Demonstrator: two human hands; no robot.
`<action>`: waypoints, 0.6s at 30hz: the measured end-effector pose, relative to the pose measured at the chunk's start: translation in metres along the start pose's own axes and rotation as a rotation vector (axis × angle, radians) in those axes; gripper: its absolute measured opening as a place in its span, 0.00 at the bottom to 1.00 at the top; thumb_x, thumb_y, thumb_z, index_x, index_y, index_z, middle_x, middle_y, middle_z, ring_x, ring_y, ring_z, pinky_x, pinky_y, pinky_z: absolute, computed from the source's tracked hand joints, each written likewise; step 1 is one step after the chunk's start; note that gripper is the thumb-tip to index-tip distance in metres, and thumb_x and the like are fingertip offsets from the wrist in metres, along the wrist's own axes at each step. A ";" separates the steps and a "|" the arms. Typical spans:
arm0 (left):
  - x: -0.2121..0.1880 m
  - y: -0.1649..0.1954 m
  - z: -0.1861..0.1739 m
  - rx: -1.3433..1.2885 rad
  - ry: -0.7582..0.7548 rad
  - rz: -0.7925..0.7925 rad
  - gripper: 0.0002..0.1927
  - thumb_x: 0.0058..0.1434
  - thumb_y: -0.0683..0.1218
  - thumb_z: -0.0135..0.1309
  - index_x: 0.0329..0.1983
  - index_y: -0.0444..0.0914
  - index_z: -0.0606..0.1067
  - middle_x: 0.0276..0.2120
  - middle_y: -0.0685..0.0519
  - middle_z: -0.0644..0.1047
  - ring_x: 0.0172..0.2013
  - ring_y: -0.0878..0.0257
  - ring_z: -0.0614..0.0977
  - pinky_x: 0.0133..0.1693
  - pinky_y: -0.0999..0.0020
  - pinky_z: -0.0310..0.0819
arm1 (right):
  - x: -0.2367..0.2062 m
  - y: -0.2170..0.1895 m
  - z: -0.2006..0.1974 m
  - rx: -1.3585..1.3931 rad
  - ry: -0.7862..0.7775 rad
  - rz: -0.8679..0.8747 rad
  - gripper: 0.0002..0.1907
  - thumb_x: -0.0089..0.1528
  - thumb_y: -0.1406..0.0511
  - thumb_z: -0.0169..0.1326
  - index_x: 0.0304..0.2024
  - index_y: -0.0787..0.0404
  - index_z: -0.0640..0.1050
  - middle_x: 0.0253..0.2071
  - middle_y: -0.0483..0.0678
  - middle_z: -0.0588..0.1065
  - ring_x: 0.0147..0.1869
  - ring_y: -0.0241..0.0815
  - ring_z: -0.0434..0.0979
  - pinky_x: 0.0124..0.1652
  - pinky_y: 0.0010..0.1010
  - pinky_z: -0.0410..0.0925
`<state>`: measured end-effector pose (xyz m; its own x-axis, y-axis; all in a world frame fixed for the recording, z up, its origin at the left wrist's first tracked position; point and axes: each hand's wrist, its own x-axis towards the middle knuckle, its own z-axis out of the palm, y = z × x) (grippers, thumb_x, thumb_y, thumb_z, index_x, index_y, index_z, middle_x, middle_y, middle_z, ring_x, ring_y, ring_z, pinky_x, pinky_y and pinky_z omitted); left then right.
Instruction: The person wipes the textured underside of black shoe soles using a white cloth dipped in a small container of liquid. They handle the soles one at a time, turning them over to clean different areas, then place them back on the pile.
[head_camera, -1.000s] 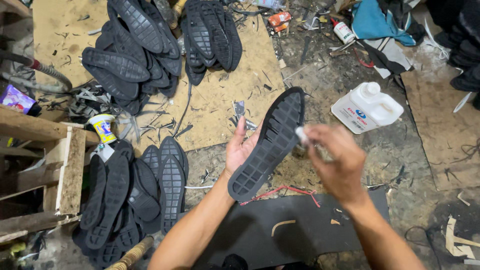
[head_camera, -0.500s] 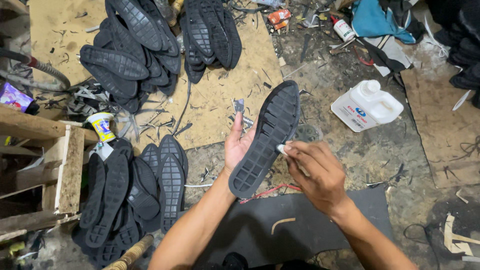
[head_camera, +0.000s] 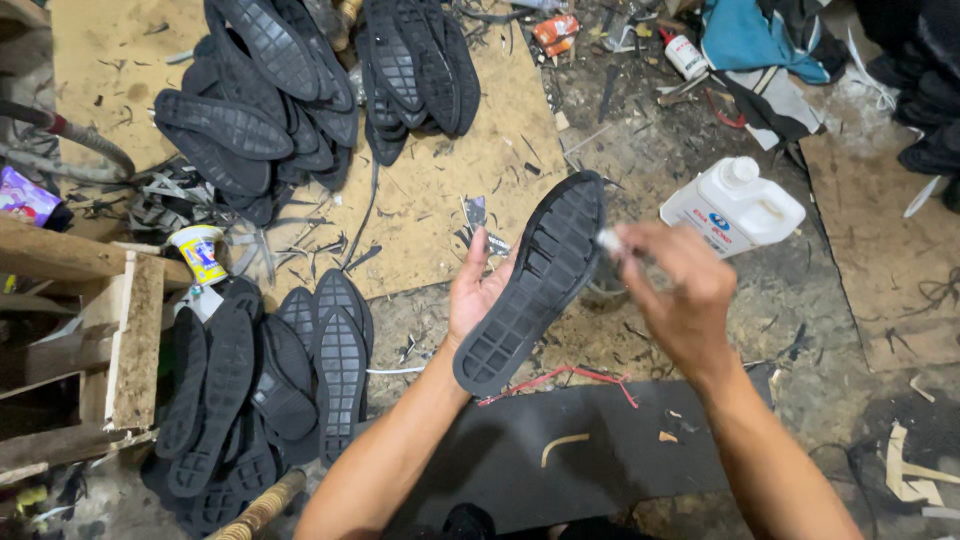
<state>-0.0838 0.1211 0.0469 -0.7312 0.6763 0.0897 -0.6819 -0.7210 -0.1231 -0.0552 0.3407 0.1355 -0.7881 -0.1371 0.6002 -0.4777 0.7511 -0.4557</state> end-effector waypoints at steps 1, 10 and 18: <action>0.002 -0.001 -0.001 -0.015 0.003 0.001 0.39 0.74 0.68 0.40 0.73 0.35 0.65 0.66 0.42 0.72 0.64 0.49 0.75 0.67 0.56 0.66 | -0.001 0.013 0.003 0.044 0.030 0.062 0.11 0.62 0.75 0.62 0.48 0.65 0.83 0.48 0.53 0.82 0.48 0.45 0.82 0.49 0.31 0.74; 0.010 -0.006 0.003 -0.148 0.021 0.079 0.28 0.74 0.56 0.40 0.66 0.32 0.66 0.67 0.37 0.68 0.68 0.42 0.68 0.70 0.31 0.51 | -0.067 0.137 0.070 0.008 -0.235 0.405 0.13 0.56 0.70 0.63 0.44 0.62 0.84 0.36 0.55 0.81 0.36 0.49 0.79 0.43 0.37 0.69; 0.008 -0.010 0.011 0.015 0.096 0.117 0.31 0.76 0.59 0.38 0.73 0.34 0.62 0.68 0.39 0.67 0.70 0.42 0.66 0.74 0.44 0.51 | -0.093 0.160 0.084 -0.212 -0.323 0.257 0.14 0.52 0.68 0.65 0.41 0.60 0.86 0.33 0.57 0.79 0.40 0.59 0.75 0.44 0.46 0.66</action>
<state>-0.0833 0.1321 0.0593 -0.8010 0.5984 -0.0192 -0.5930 -0.7974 -0.1119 -0.0914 0.4193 -0.0485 -0.9672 -0.0984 0.2342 -0.1878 0.8978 -0.3984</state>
